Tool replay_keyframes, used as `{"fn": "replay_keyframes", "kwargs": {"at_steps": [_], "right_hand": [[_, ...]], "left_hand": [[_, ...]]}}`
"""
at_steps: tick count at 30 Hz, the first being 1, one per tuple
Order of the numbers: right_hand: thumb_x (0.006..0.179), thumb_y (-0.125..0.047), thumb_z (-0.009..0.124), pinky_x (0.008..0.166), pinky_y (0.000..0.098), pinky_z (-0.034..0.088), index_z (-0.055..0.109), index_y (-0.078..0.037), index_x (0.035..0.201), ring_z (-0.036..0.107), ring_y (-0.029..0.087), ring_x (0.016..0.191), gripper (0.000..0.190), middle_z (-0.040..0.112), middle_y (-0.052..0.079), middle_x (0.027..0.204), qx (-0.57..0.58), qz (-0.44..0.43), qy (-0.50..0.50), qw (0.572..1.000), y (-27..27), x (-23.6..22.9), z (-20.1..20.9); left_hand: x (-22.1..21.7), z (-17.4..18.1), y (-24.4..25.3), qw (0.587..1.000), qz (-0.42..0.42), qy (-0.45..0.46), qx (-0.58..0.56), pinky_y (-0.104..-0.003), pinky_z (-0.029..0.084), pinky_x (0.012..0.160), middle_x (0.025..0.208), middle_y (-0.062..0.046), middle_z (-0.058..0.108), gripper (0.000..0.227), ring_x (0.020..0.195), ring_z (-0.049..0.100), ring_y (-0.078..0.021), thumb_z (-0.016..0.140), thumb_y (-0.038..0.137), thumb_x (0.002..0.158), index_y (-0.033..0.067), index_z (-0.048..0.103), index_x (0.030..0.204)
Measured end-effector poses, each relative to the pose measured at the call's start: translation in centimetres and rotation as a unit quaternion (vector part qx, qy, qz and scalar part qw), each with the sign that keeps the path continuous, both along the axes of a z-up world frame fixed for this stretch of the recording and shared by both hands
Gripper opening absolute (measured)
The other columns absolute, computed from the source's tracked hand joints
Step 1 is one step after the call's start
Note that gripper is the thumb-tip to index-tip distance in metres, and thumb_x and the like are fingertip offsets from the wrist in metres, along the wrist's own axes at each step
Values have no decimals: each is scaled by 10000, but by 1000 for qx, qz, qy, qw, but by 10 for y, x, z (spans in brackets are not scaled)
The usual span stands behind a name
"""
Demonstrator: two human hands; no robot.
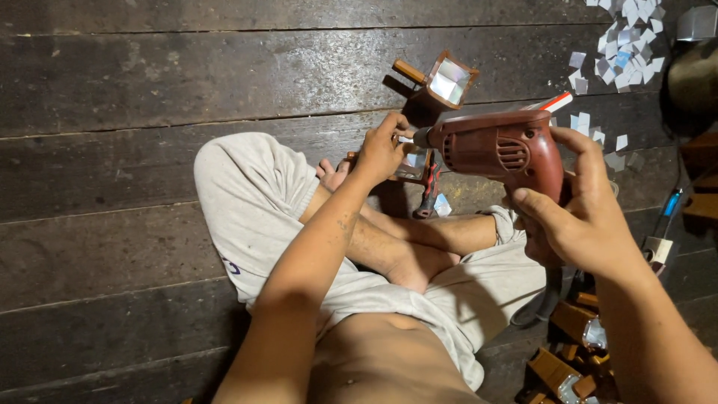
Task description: The person assembles small wooden lantern frames by applying tape, using a drill to make holes, and hammering small nails by hand.
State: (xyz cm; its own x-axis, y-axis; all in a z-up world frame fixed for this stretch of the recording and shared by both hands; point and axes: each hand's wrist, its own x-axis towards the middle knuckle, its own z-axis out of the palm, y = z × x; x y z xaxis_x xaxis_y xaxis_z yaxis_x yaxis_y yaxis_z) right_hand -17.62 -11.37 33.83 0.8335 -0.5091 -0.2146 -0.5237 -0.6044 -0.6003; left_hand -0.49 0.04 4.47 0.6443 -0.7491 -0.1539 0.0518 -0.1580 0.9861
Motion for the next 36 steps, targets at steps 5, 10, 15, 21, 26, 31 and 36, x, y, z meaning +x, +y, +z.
{"fn": "replay_keyframes", "kwargs": {"at_steps": [5, 10, 15, 21, 26, 31, 36], "right_hand": [[859, -170, 664, 1002, 391, 399, 345, -46, 1499, 476, 250, 1200, 725, 420, 161, 1418, 9, -12, 30, 999, 1, 5, -2], [861, -160, 664, 1082, 397, 356, 342, -24, 1502, 449, 268, 1296, 730, 407, 175, 1459, -3, 10, 14, 1000, 0, 4, -9], [863, -156, 660, 1041, 395, 380, 342, -32, 1504, 466, 263, 1250, 727, 404, 184, 1446, 2, 4, 13, 1000, 1, 7, -9], [859, -142, 662, 780, 394, 525, 327, -64, 1493, 659, 250, 781, 721, 477, 179, 1347, 28, -18, 48, 998, 5, 12, -3], [878, -177, 659, 877, 392, 464, 310, -68, 1510, 561, 234, 969, 730, 490, 160, 1308, 7, 10, 46, 999, 0, 8, -8], [886, -185, 657, 966, 427, 438, 287, -26, 1495, 572, 289, 1104, 730, 474, 206, 1380, -6, 45, 32, 998, 1, 9, -8], [882, -203, 635, 895, 425, 473, 255, -33, 1476, 612, 283, 1015, 725, 540, 204, 1254, 26, 26, 80, 996, 1, 15, -5]], "left_hand": [[0, -2, 0, 1000, 5, -11, 1, -320, 538, 469, 938, -31, 668, 332, 595, 713, -191, 681, -39, 896, 214, 523, 1043], [0, 12, 2, 999, 0, 32, 10, -290, 564, 372, 896, -79, 692, 302, 540, 748, -205, 686, -10, 927, 213, 516, 1039], [2, 19, 3, 996, -8, 70, 49, -319, 544, 254, 959, -153, 708, 325, 476, 707, -219, 682, -15, 925, 223, 508, 1063], [-2, -15, -3, 999, 17, -38, -25, -321, 537, 700, 950, -8, 678, 308, 840, 696, -186, 691, -50, 878, 178, 552, 1030], [-1, -15, -3, 998, 17, -54, -24, -323, 514, 721, 948, -8, 682, 346, 817, 672, -183, 635, -103, 831, 172, 568, 1031], [-1, -10, -3, 999, 14, -42, -8, -349, 539, 657, 960, -13, 695, 323, 809, 691, -199, 706, -54, 860, 189, 568, 1023], [0, -7, -2, 999, 8, -35, 8, -345, 533, 682, 975, -33, 721, 331, 820, 698, -209, 699, -67, 850, 182, 578, 1030]]}}
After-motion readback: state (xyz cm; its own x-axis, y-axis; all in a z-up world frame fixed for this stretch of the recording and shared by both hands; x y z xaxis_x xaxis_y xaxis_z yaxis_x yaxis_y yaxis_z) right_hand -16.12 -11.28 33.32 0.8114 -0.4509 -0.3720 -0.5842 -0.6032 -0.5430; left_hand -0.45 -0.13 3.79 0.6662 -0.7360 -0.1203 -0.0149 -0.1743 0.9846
